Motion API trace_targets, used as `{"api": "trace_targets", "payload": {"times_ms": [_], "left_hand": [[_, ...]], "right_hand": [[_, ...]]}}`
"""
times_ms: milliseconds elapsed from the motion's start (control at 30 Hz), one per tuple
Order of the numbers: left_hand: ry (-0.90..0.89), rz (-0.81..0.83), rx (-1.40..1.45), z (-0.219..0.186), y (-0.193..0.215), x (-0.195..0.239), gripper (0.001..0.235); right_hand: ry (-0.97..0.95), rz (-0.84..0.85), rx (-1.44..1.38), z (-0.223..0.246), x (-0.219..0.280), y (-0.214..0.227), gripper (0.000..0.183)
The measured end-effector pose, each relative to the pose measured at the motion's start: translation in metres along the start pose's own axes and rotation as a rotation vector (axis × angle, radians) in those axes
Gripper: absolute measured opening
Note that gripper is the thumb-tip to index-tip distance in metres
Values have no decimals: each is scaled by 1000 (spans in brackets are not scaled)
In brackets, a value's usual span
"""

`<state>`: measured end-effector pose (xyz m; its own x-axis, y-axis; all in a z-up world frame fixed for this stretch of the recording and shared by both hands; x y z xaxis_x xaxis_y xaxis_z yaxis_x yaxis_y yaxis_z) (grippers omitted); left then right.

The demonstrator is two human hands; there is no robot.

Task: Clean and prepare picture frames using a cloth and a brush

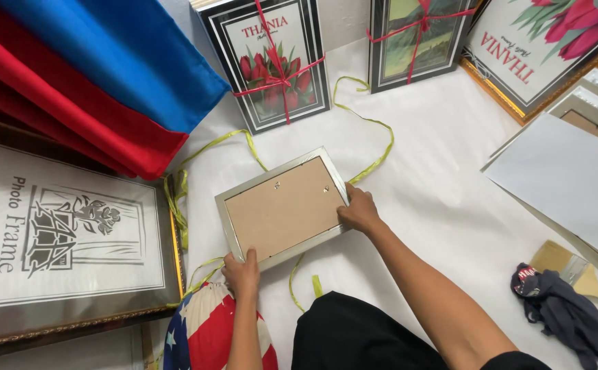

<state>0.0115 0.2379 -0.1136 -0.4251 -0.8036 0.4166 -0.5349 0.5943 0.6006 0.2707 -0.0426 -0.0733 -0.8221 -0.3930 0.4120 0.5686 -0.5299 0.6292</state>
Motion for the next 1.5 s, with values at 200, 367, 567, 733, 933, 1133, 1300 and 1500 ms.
{"api": "trace_targets", "payload": {"times_ms": [200, 367, 567, 733, 933, 1133, 1300, 1500], "left_hand": [[5, -19, -16, 3, -10, -9, 74], [33, 0, -129, 28, -36, -38, 73], [66, -5, -330, 2, -29, -24, 78], [-237, -182, -532, -63, -41, 23, 91], [-586, 80, -598, -129, -123, 108, 84], [-709, 720, -709, -132, -211, 225, 92], [-716, 795, -1065, -100, -243, 253, 110], [-657, 818, -1209, -94, -254, 249, 116]], "right_hand": [[-12, 50, -24, 2, -7, -14, 86], [31, 139, 111, 11, 7, -18, 90], [68, 203, 173, -12, 23, 1, 95], [-92, 52, 346, -107, 81, 61, 74], [-411, 116, 860, -260, 183, 124, 74], [-489, 40, 728, -331, 258, 174, 34], [-687, -32, 748, -342, 304, 213, 29], [-686, -201, 475, -386, 277, 253, 61]]}}
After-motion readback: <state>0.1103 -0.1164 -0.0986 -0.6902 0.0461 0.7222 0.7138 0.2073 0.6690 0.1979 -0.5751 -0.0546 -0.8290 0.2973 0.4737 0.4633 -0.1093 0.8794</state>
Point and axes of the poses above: each hand's wrist, its own x-axis away from the middle knuckle, its own y-axis out of the back of the hand, z = x × y, the point moved 7 cm from there along -x, towards the middle knuckle, and after that the axes turned 7 degrees about z, right-handed, at the moved point
